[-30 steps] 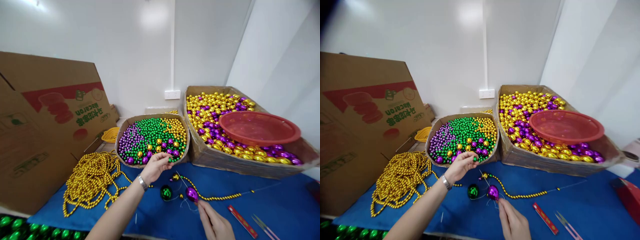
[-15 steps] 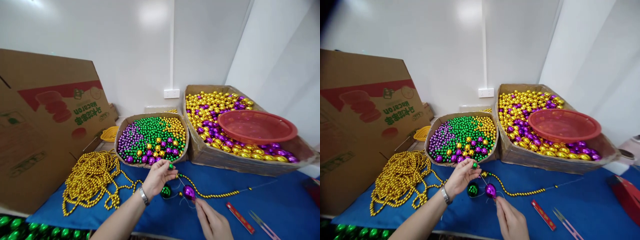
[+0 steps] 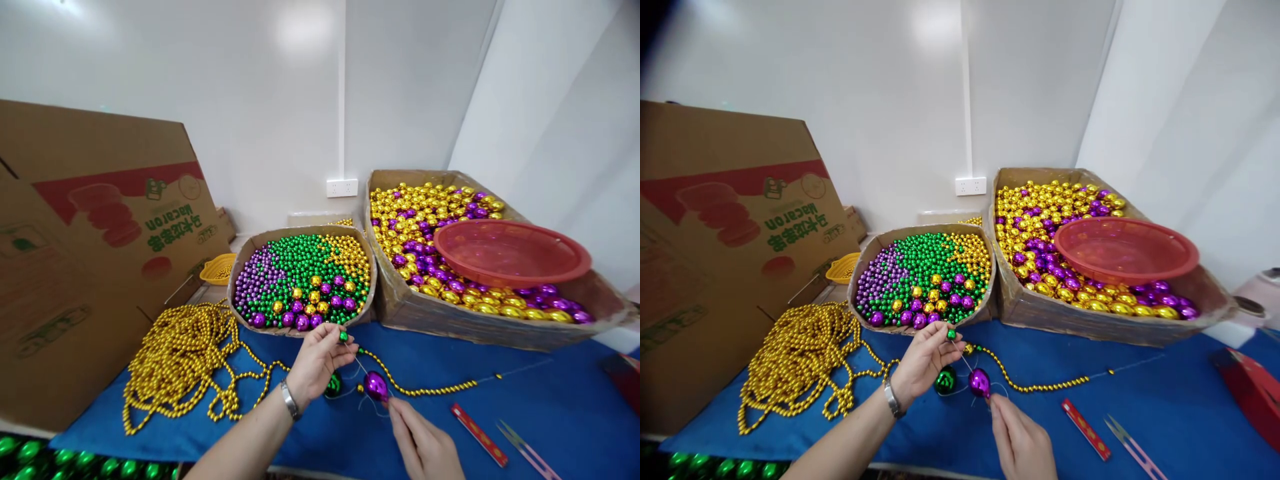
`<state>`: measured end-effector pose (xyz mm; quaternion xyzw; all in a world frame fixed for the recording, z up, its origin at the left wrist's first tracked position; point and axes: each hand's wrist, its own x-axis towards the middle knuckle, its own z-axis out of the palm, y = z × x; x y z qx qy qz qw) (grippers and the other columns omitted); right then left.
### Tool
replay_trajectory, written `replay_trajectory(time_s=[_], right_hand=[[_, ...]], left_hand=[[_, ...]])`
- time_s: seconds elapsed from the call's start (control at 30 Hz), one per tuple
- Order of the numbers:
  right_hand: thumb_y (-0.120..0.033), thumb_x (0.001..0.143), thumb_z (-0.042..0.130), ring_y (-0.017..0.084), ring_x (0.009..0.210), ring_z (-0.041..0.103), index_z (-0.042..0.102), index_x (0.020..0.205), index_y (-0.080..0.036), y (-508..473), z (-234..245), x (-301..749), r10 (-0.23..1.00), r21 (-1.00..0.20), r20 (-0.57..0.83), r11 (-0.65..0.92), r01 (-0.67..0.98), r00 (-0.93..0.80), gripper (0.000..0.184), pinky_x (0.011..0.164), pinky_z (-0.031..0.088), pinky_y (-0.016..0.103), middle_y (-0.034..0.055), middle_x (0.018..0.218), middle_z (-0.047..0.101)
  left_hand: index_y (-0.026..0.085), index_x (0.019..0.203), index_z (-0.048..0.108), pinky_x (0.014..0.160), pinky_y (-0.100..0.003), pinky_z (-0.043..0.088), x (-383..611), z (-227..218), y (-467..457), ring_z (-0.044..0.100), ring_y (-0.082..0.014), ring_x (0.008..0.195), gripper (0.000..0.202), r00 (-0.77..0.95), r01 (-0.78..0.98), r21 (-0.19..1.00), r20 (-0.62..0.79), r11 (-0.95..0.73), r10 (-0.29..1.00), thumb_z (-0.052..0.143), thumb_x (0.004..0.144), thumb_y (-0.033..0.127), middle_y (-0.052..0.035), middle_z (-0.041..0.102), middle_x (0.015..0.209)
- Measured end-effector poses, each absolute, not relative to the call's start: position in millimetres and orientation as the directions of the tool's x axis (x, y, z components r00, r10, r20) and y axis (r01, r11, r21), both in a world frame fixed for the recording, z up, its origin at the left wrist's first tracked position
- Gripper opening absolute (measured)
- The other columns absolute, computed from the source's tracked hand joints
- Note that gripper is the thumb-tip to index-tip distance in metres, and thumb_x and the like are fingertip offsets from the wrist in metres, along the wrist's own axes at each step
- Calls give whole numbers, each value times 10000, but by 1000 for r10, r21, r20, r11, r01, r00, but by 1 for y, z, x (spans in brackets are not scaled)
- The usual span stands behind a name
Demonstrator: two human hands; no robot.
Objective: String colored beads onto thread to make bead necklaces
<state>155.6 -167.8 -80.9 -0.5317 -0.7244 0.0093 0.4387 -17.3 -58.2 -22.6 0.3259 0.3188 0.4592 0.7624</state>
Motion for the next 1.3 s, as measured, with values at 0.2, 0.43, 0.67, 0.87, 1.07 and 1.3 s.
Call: replay_trajectory(time_s=[0.2,0.43,0.67,0.87,1.07,1.3], right_hand=[[-352,961,332,169,705,714,663,949,-186,-168,-84,157,793,-486,609,389,782,-16,371,621,558,182,71,836,739],[-369,958,348,177,692,716,675,929,-189,-163,-89,165,762,-455,647,367,811,18,374,651,563,189,64,829,742],[-346,970,325,155,664,714,659,927,-166,-162,-87,170,725,-421,689,385,821,13,382,613,551,148,58,788,742],[-351,958,353,171,690,715,661,924,-170,-165,-85,172,748,-487,658,329,809,92,360,611,556,170,72,822,740],[-292,955,369,164,695,711,630,970,-169,-169,-87,165,767,-516,637,354,780,73,288,636,548,182,73,843,735],[-238,947,373,165,719,710,604,971,-165,-171,-92,164,762,-453,648,384,805,2,243,642,534,183,83,877,731]], left_hand=[[151,897,576,704,-300,501,-16,-21,-59,647,-219,865,280,384,-352,919,-31,177,923,692,749,359,-93,656,957],[193,1032,611,880,-382,383,3,-8,25,531,-243,969,219,389,463,729,344,-504,854,535,831,240,-100,624,1032],[163,599,603,952,-532,217,37,0,84,425,-360,1059,149,451,502,692,301,-518,840,646,624,23,-119,603,765],[183,967,587,854,-394,419,23,2,51,552,-232,946,173,425,378,815,268,-439,864,568,809,253,-88,606,946],[164,997,553,741,-325,516,-2,-15,-16,631,-148,749,268,379,-402,897,-20,184,925,643,788,307,-45,624,908],[147,925,602,718,-281,525,-7,-21,-43,654,-157,756,246,345,-568,760,-130,317,930,720,727,233,-39,660,855]])
